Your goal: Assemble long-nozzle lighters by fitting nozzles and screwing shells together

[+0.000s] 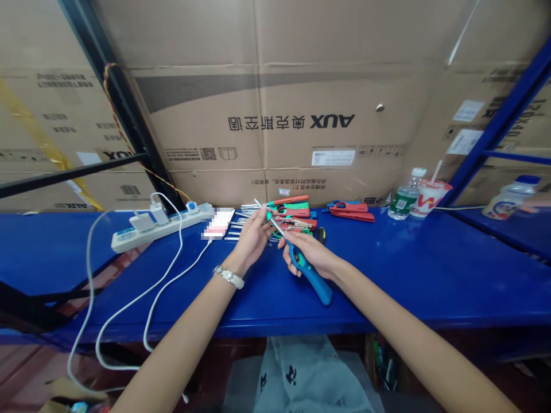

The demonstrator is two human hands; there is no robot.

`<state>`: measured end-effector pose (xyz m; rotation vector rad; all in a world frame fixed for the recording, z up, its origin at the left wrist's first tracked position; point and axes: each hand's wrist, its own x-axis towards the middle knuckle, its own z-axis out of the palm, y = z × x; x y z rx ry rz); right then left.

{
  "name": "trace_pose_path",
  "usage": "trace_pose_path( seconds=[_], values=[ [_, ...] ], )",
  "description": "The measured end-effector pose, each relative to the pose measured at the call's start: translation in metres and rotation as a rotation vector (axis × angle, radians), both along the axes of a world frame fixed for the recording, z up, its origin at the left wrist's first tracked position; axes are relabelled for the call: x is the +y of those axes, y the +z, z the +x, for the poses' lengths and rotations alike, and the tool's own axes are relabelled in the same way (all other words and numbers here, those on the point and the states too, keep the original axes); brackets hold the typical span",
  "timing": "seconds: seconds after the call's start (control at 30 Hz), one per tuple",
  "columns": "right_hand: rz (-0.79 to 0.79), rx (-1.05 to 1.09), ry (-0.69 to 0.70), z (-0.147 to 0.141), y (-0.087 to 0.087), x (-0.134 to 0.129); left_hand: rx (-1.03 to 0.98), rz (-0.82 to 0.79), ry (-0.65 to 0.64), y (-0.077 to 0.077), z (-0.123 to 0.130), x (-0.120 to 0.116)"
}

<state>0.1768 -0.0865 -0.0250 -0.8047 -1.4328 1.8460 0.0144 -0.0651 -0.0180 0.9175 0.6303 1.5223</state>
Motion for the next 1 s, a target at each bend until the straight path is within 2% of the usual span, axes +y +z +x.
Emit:
trace_pose_path(
  seconds=[0.1,0.23,0.43,0.63,0.8,0.9,0.97,1.0],
  values=[
    [0.018,-0.008,-0.001,-0.002,-0.003,0.000,-0.150,-0.085,-0.001,0.010,0.008,0.002],
    [0.033,-0.020,-0.036,-0.005,-0.007,-0.001,-0.289,-0.090,-0.022,0.023,0.016,0.010],
    [0.069,-0.037,-0.055,-0.006,-0.011,0.001,-0.239,-0.164,-0.016,0.037,0.009,0.024],
    [0.103,-0.035,-0.036,-0.006,-0.012,0.001,-0.224,-0.217,-0.005,0.046,-0.001,0.027],
    [0.111,-0.057,-0.022,-0.003,-0.011,-0.002,-0.212,-0.188,0.044,0.048,-0.012,0.035],
    [0.104,-0.071,-0.014,-0.001,-0.009,-0.002,-0.162,-0.105,0.184,0.044,-0.026,0.043],
    [0.092,-0.069,-0.041,0.000,-0.007,-0.001,0.007,-0.013,0.306,0.034,-0.037,0.045],
    [0.085,-0.066,-0.065,0.001,-0.006,0.000,0.153,0.035,0.340,0.028,-0.042,0.043]
  ],
)
